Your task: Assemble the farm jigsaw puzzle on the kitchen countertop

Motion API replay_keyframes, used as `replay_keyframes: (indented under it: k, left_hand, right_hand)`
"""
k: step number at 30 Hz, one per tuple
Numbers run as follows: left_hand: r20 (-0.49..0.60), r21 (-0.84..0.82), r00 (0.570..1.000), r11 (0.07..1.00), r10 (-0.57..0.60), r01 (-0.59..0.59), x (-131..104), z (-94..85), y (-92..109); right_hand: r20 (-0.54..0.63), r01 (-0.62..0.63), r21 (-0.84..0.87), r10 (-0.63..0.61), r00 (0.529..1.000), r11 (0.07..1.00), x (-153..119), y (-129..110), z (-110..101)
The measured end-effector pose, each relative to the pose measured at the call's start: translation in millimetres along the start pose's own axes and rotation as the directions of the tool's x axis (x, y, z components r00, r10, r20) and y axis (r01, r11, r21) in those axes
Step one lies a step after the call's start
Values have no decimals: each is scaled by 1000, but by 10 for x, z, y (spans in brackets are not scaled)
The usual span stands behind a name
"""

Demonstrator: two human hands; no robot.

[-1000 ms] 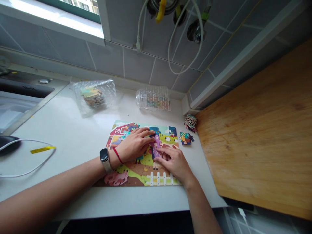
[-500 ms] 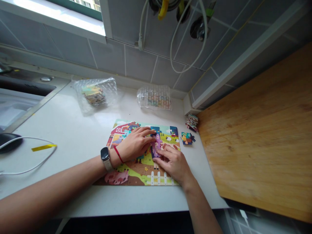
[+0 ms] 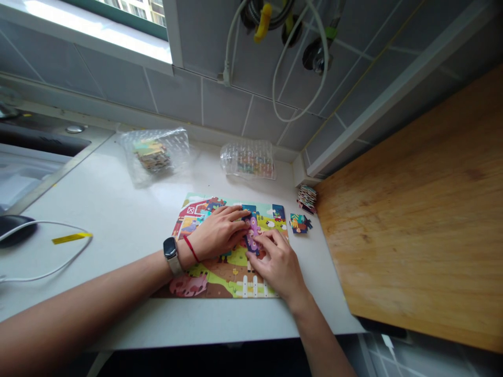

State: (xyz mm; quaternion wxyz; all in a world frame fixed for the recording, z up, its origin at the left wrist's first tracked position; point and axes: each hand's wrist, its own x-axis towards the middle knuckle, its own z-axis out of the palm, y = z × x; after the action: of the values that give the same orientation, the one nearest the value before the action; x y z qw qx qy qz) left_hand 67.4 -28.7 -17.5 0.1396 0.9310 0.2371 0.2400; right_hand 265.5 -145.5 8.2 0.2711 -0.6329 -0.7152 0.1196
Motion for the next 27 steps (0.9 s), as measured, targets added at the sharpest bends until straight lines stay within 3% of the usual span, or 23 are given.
replay_keyframes:
  k: [7,17,22,27]
  left_hand:
    - [14,17,1000,1000,5,-5,5,3,-20]
    - [-13,-9,1000,1000,7,-7,-9,24,-23]
    - [-6,6,1000,1000,12,-12,-2,7,-23]
    - [0,22,1000,1000,17,-17,-10,23,-33]
  right_hand:
    - [-14,-4,52,5,1000,999,-27,203,-139]
    - [94,261,-107,-251,963,959,205,500,-165]
    - [144,290,-165,-268,953,943,232,463,-172]
    - [226,226,-307,-160,961,924,320,267,-213]
